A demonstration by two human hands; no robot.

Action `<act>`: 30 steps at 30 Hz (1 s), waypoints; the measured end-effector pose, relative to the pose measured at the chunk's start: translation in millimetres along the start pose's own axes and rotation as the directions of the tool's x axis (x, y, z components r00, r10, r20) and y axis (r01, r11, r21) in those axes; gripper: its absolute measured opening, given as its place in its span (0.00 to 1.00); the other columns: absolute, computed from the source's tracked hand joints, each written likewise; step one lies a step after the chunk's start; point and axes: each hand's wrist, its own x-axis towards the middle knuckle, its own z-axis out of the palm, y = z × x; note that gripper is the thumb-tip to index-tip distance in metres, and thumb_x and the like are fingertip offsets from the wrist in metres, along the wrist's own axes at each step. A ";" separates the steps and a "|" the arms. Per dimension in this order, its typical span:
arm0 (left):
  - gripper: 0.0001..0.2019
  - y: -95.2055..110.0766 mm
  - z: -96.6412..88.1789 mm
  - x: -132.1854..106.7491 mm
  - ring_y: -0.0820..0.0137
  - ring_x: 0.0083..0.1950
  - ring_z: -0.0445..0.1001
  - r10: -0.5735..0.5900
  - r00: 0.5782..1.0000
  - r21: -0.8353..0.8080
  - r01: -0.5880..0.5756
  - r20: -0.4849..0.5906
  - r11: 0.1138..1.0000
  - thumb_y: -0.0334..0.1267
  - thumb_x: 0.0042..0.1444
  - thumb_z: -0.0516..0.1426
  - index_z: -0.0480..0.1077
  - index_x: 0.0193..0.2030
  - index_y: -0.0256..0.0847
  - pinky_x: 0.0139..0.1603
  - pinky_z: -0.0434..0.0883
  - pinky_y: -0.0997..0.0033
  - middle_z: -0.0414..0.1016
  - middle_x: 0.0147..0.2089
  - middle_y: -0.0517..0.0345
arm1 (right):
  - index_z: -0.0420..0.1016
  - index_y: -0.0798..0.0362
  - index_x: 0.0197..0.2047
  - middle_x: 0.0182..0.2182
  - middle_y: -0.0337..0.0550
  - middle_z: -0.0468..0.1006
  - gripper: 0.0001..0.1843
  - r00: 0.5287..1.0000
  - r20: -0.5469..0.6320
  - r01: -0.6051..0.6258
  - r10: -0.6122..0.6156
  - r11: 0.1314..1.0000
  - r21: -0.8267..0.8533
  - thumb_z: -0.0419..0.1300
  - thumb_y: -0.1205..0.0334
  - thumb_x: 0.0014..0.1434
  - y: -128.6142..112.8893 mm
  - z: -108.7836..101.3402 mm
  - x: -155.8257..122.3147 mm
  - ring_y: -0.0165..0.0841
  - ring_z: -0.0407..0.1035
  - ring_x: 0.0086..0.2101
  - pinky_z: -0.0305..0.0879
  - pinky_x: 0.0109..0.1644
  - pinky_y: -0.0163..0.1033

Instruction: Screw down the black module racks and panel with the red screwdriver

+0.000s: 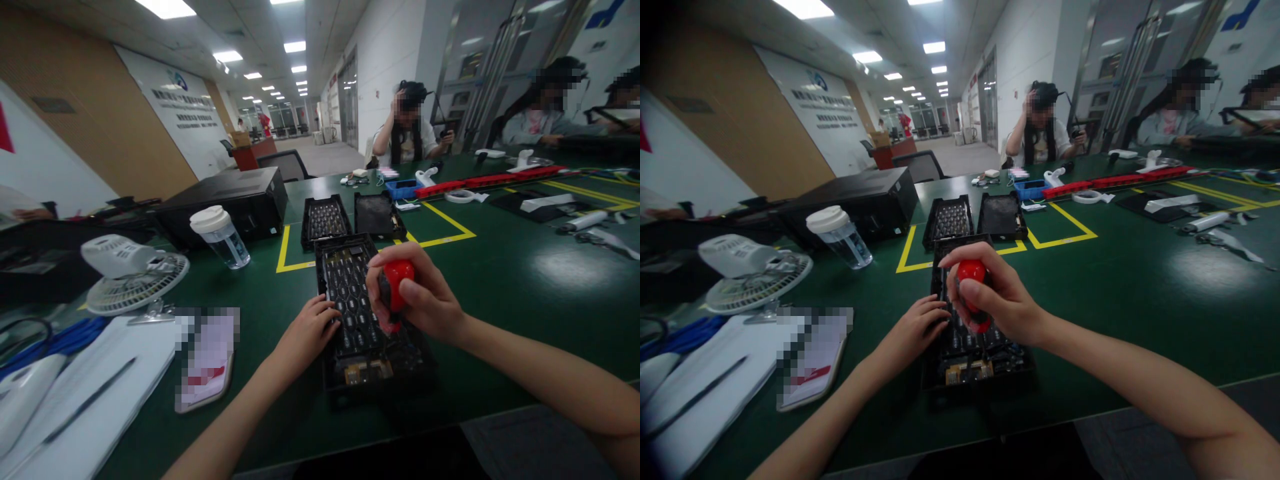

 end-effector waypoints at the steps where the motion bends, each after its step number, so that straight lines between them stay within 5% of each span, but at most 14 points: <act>1: 0.09 0.0 0.1 0.2 0.58 0.60 0.64 -0.001 1.000 0.001 0.001 0.002 1.000 0.34 0.60 0.54 0.73 0.44 0.39 0.60 0.67 0.53 0.74 0.51 0.53 | 0.66 0.51 0.50 0.31 0.39 0.67 0.13 1.000 0.000 -0.007 0.007 0.999 0.037 0.50 0.60 0.63 -0.4 -0.1 0.2 0.26 0.65 0.23 0.64 0.19 0.30; 6: 0.09 -0.1 0.1 0.5 0.58 0.61 0.64 -0.011 1.000 0.000 0.011 0.024 1.000 0.34 0.60 0.54 0.73 0.45 0.39 0.61 0.66 0.53 0.74 0.51 0.52 | 0.67 0.53 0.51 0.32 0.42 0.68 0.16 0.999 0.014 -0.043 0.042 0.991 0.123 0.46 0.59 0.64 -2.2 -0.3 1.0 0.28 0.67 0.25 0.65 0.22 0.33; 30: 0.09 1.2 -0.7 2.3 0.59 0.61 0.63 0.012 1.000 -0.033 -0.011 0.010 0.999 0.33 0.59 0.55 0.74 0.44 0.39 0.61 0.65 0.53 0.74 0.50 0.50 | 0.65 0.51 0.52 0.38 0.45 0.71 0.13 0.989 0.147 -0.005 0.010 0.999 -0.032 0.52 0.62 0.64 -8.0 -5.8 0.1 0.31 0.73 0.31 0.72 0.29 0.37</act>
